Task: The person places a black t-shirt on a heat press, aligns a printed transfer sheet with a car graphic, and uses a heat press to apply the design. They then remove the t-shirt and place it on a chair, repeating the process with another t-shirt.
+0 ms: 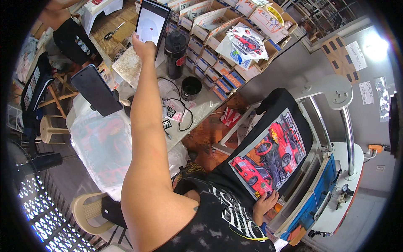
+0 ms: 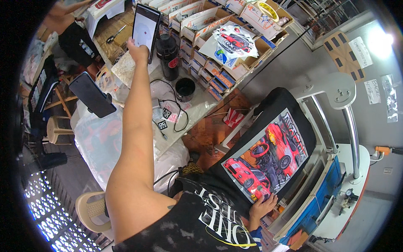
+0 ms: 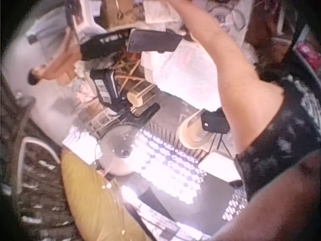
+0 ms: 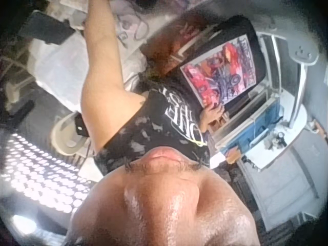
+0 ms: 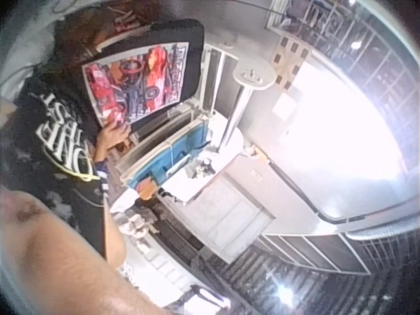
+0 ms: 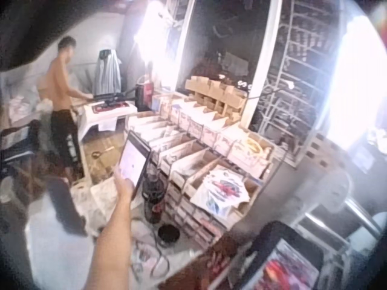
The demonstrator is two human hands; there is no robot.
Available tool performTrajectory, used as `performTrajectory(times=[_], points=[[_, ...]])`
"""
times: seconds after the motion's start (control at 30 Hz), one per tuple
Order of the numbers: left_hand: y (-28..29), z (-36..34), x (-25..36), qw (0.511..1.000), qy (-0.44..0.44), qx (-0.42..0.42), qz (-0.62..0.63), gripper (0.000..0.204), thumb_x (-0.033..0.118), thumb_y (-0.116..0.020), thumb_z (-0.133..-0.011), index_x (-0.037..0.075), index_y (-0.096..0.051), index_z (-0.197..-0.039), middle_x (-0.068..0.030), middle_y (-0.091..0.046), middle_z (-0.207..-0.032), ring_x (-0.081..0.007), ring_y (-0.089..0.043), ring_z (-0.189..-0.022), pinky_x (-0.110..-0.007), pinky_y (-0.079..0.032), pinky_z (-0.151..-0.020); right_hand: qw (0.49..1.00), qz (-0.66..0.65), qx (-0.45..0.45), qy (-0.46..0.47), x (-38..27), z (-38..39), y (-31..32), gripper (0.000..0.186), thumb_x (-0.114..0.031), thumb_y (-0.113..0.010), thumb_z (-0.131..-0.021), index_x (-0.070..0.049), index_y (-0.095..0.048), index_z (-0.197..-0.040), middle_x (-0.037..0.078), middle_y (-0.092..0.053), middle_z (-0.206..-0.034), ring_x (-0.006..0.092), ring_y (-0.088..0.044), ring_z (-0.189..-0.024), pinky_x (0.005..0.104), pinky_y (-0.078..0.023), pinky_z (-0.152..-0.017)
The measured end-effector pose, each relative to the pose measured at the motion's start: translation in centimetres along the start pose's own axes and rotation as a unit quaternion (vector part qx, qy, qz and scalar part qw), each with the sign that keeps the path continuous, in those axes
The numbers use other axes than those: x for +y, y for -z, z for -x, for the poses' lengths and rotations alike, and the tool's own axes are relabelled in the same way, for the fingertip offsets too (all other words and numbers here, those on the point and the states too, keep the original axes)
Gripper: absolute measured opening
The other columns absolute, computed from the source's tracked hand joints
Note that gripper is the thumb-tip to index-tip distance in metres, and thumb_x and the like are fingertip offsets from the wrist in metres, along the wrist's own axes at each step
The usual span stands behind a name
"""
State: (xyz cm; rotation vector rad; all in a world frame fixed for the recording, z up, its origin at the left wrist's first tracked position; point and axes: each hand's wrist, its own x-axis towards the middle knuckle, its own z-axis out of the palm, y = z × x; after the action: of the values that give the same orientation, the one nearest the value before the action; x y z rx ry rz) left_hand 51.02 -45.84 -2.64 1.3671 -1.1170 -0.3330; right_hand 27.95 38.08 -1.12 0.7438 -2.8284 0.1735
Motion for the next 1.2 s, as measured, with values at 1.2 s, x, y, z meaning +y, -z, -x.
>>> performTrajectory(times=[1.2], points=[[13.7, 5.4, 4.2, 0.812, -0.077, -0.233, -0.529, 0.053, 0.032, -0.078, -0.084, 0.002, -0.063, -0.125, -0.0211, -0.063, -0.125, -0.0421, -0.062, -0.113, -0.046, -0.054, -0.096, 0.999, 0.024, 0.041, -0.013, -0.1, 0.3, -0.7, 0.055, -0.037, -0.054, -0.105, -0.002, -0.052, -0.147, 0.027, -0.046, -0.153, 0.0459, -0.043, -0.142, 0.0548, -0.032, -0.118]])
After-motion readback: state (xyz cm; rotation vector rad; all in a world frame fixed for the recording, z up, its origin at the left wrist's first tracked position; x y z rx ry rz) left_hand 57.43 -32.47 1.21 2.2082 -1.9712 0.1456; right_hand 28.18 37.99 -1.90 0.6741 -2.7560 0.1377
